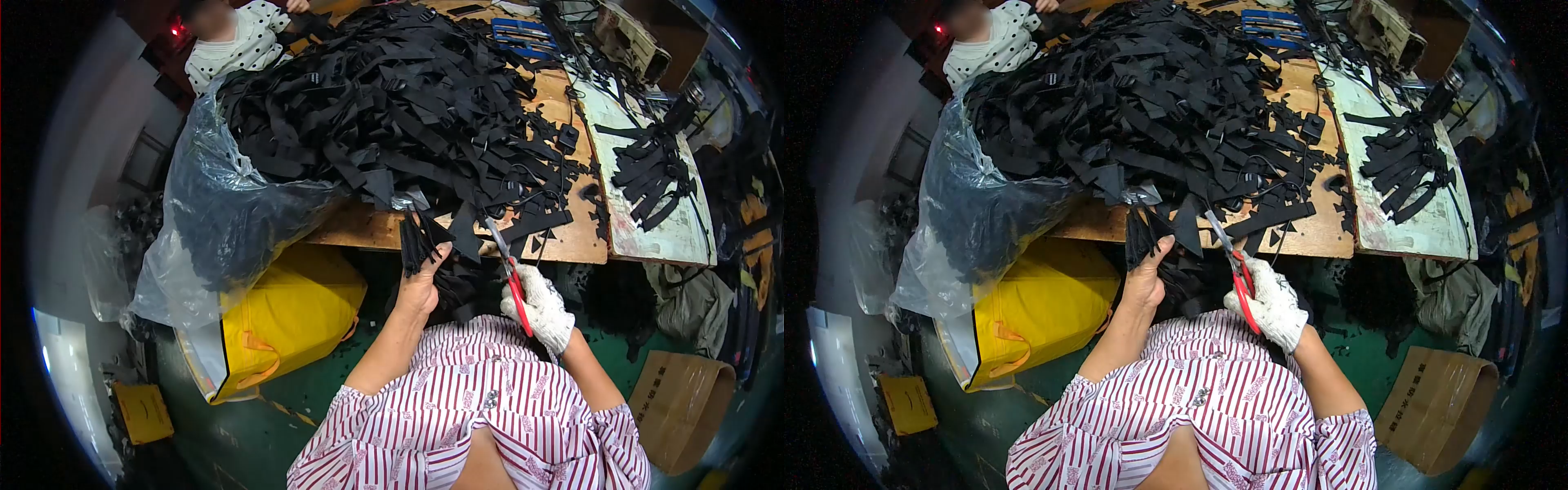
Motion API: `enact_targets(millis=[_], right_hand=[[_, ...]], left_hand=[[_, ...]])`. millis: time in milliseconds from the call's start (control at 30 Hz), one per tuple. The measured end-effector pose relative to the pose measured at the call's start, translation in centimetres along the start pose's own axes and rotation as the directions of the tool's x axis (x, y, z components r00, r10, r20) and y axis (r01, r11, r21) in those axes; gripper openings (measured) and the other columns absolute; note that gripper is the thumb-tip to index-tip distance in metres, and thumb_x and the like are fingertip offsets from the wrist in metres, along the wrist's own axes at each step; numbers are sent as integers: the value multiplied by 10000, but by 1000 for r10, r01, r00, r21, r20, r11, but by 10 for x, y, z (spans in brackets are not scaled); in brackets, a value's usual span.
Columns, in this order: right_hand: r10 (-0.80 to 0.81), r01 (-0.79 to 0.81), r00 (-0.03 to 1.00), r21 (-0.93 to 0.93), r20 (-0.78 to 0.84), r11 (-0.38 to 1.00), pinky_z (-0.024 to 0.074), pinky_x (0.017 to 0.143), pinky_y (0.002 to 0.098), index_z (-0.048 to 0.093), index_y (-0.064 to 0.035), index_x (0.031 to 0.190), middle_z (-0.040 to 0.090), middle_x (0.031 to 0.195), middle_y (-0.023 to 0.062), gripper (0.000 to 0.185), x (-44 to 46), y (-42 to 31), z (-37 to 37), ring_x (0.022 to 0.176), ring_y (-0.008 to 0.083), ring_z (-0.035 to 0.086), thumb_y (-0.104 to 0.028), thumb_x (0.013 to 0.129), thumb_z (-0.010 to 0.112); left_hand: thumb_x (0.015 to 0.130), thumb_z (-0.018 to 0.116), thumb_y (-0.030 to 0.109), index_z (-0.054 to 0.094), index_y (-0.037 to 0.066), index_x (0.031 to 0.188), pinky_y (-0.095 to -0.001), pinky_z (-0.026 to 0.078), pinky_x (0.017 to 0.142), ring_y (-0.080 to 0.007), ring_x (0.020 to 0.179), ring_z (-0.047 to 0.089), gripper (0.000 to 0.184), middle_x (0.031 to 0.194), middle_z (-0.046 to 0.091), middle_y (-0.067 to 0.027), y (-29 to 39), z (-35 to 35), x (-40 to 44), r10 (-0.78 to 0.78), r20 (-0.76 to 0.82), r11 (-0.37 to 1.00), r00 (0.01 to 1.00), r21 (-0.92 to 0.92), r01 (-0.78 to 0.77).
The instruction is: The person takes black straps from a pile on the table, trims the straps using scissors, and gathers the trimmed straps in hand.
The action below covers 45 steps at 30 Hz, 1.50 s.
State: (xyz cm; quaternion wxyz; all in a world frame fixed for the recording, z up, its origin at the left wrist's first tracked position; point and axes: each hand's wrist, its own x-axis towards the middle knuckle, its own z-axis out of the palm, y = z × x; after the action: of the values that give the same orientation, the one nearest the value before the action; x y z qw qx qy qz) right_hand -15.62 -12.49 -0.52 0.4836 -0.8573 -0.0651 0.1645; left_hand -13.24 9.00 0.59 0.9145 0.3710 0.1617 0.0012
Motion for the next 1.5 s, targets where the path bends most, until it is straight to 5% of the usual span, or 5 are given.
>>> enact_targets(millis=[767, 833, 933, 1000, 1500], right_hand=[[-65, 66, 997, 16, -46, 998, 453, 629, 314, 509, -24, 985, 558, 707, 82, 355, -2, -14, 4, 649, 179, 555, -126, 687, 672], [10, -8, 998, -37, 62, 999, 457, 734, 410, 512, -19, 1067, 580, 891, 203, 576, 2, -16, -1, 823, 355, 567, -373, 657, 708], [-52, 54, 998, -96, 23, 994, 457, 737, 413, 512, -18, 1070, 580, 891, 204, 576, 6, -19, -2, 828, 355, 569, -380, 661, 695], [-133, 129, 990, -109, -35, 986, 458, 642, 338, 507, -11, 975, 566, 734, 106, 379, 4, -27, -1, 671, 235, 569, -161, 672, 678], [-155, 165, 985, -178, 68, 970, 460, 608, 386, 471, -10, 1142, 586, 736, 142, 635, -1, -32, -14, 664, 313, 590, -415, 715, 713]], left_hand=[[717, 714, -7, 618, 55, 965, -288, 505, 790, -153, 834, 615, 273, 909, 637, -38, -18, -22, 7, -75, 37, 987, 996, 146, 69], [720, 719, -2, 613, 44, 970, -294, 501, 804, -158, 839, 614, 276, 916, 636, -47, -15, -16, 2, -54, 30, 985, 998, 167, 48], [722, 723, -6, 604, 27, 996, -301, 491, 836, -163, 848, 613, 301, 923, 633, -70, -18, -16, -5, -46, 24, 992, 999, 115, 43], [785, 664, 8, 445, 29, 1202, -314, 491, 864, -168, 919, 568, 472, 1045, 537, -72, -16, -22, -2, -110, 62, 963, 992, 255, 91], [796, 633, -26, 405, 21, 1234, -316, 524, 761, -210, 838, 614, 496, 1033, 567, -123, -27, -51, -8, -71, 49, 945, 996, 323, 52]])
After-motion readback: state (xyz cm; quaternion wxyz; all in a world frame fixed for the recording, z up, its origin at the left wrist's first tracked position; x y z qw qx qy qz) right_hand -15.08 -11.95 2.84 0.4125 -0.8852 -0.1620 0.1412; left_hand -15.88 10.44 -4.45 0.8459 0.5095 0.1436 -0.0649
